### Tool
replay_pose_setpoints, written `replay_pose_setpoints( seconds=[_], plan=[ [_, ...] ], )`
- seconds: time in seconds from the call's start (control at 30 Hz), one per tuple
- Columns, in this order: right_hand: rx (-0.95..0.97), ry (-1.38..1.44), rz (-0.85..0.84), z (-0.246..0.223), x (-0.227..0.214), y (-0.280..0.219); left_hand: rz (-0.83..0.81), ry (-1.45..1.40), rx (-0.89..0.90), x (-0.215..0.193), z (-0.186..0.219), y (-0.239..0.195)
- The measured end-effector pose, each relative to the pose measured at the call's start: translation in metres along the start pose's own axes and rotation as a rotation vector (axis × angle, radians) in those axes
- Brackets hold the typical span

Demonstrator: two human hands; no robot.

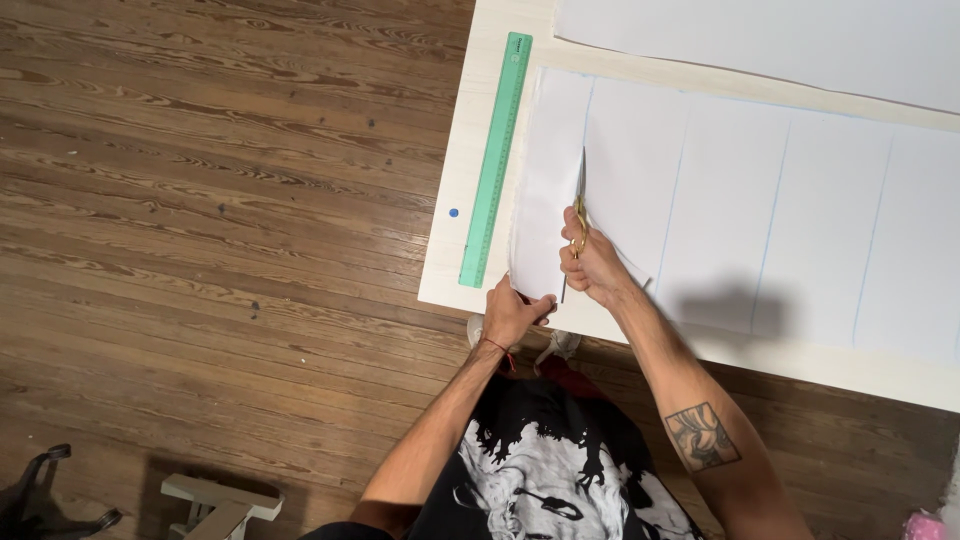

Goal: Cutting a large sheet of white material along marked lines using scissors

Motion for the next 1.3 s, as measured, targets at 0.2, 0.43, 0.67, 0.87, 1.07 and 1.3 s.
replay_pose_setpoints(
  seconds=[0.2, 0.43, 0.67, 0.87, 1.07, 1.3],
  plan=[
    [-0.001, 0.000, 0.000, -0.003, -0.005, 0.016, -0.009, -0.002, 0.007, 0.000, -0.006, 0.006],
    [-0.004, -0.005, 0.018, -0.013, -0.008, 0.029, -0.009, 0.004, -0.009, -0.001, -0.004, 0.003],
    [-0.011, -0.027, 0.025, -0.029, -0.008, 0.040, -0.016, 0.014, 0.009, -0.002, -0.011, 0.008],
    [-0.020, -0.049, 0.034, -0.041, -0.010, 0.051, -0.014, 0.015, -0.007, -0.001, -0.004, 0.003],
    [-0.026, -0.063, 0.036, -0.050, -0.013, 0.062, -0.010, -0.017, -0.001, -0.001, -0.005, 0.002],
    [-0.028, -0.068, 0.030, -0.059, -0.014, 0.072, -0.012, -0.032, -0.007, -0.001, 0.003, -0.005]
  ],
)
Point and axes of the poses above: each hand's wrist, its own y-axis towards the middle knuckle, its own x-axis out of the palm, z = x × y, the point moved 1 cm from there along y, towards the middle knuckle, and after that the axes turned 2 degrees about -x, right-handed, at the moved point
